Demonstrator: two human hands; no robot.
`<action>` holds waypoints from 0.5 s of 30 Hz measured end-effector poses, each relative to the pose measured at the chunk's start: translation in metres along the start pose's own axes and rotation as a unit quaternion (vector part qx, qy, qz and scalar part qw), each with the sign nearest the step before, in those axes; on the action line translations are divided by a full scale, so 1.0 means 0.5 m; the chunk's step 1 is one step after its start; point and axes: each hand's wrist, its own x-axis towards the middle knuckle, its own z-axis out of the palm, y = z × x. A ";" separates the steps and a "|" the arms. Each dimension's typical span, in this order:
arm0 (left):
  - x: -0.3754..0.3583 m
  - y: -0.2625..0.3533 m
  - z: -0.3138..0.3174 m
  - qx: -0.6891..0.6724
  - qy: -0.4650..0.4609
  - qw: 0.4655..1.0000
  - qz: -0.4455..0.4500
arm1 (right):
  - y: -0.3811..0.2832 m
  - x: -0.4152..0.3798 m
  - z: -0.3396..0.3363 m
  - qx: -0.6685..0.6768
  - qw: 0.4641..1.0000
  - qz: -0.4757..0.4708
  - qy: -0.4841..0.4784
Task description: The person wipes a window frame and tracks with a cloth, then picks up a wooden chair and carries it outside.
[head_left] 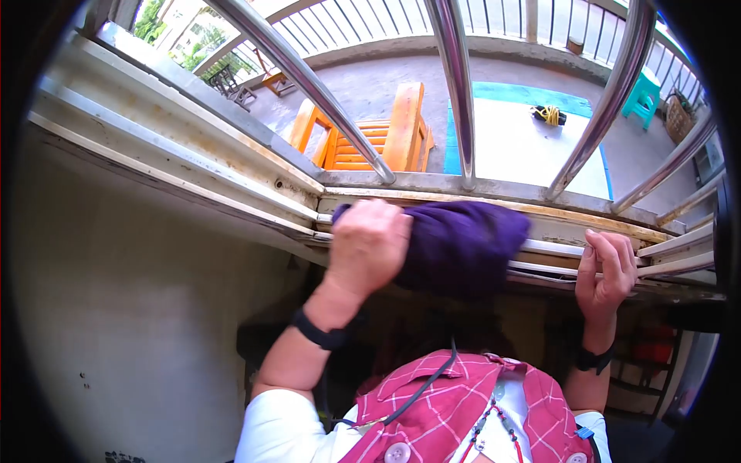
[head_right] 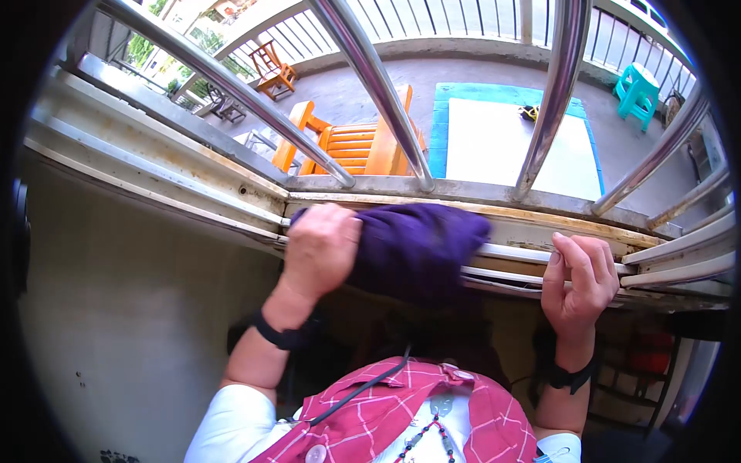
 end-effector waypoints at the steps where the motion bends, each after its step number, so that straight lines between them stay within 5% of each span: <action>1: -0.013 -0.029 -0.014 0.047 -0.021 0.998 -0.035 | -0.001 -0.005 0.002 -0.004 1.000 0.012 -0.002; 8: -0.003 -0.109 -0.037 0.259 -0.103 0.960 0.015 | 0.011 -0.020 -0.001 -0.033 0.999 -0.002 0.007; 11: 0.025 -0.099 -0.039 0.283 -0.185 0.937 -0.087 | 0.019 -0.028 -0.016 -0.039 0.999 -0.017 -0.001; 15: 0.024 -0.096 -0.033 0.298 -0.149 0.941 -0.060 | 0.035 -0.036 -0.033 0.002 0.999 -0.049 -0.008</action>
